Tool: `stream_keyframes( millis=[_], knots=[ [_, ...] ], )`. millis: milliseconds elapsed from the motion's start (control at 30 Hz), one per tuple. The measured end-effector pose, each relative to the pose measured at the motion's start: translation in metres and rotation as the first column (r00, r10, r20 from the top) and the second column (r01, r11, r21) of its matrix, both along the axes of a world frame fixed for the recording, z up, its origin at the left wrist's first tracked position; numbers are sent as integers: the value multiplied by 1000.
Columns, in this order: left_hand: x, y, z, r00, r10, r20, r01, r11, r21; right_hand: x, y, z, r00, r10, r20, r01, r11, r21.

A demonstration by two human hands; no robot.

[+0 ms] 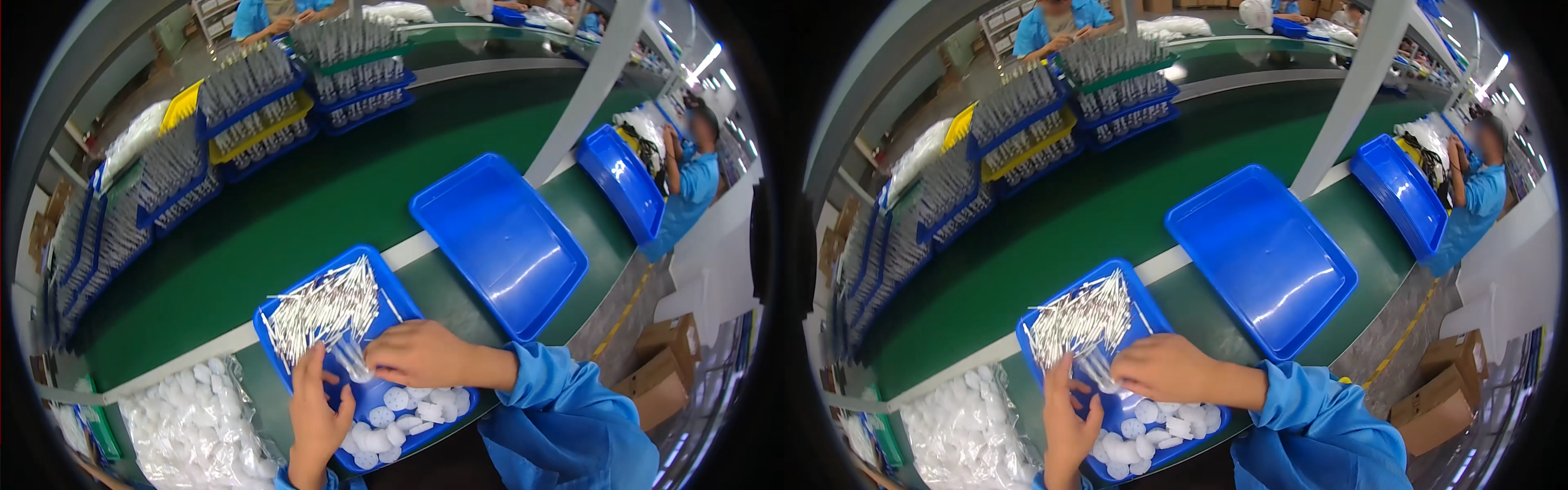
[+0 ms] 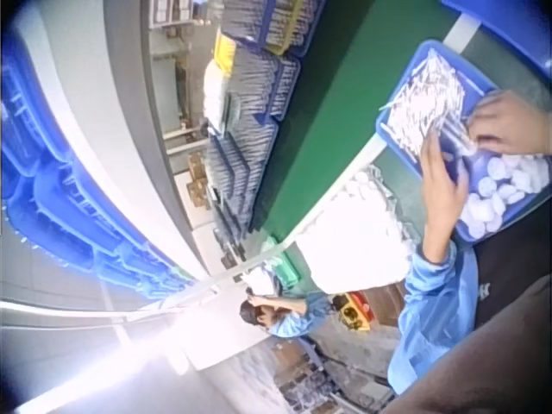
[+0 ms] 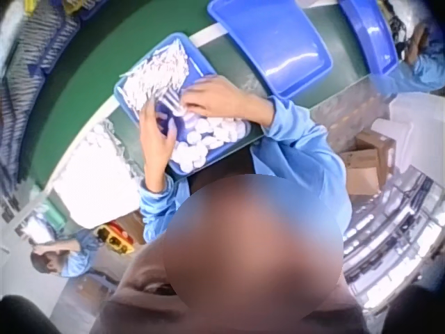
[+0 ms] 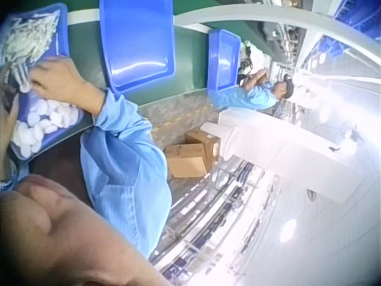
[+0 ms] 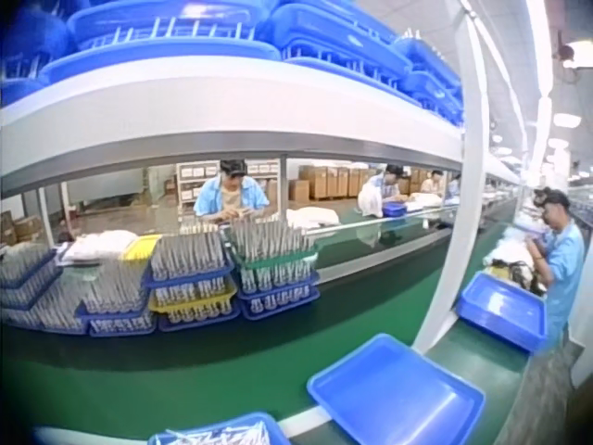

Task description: The person inserts white plastic sticks into white cotton bobbins one by one. They pick up a bobbin and a stick, insert the stick into the bobbin, and place the finished swab into a blue tray. The process is repeated continuously throughout the video.

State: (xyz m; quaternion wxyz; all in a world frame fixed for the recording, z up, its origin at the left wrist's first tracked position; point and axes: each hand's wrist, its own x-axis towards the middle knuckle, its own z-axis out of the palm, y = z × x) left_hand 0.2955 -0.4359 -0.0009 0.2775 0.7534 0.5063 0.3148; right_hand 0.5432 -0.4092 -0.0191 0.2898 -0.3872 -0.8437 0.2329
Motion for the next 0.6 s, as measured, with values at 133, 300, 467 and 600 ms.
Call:
stream_keyframes(
  millis=[133, 300, 467, 600],
  knots=[
    [-5, -1, -4, 976, -117, -185, 107, 992, -64, -1, -9, -3, 988, -12, 157, -15, 986, 169],
    [2, 0, 0, 976, -102, -192, 88, 993, -83, -1, -3, -11, 995, 26, 94, -36, 994, 104],
    [3, 3, -7, 972, -104, -209, 91, 993, -73, -4, -4, -16, 994, 67, 92, -76, 993, 94],
    [6, 6, -6, 982, -109, -154, 99, 993, -71, -15, -11, -22, 974, -34, 222, 14, 996, 91]
  ],
)
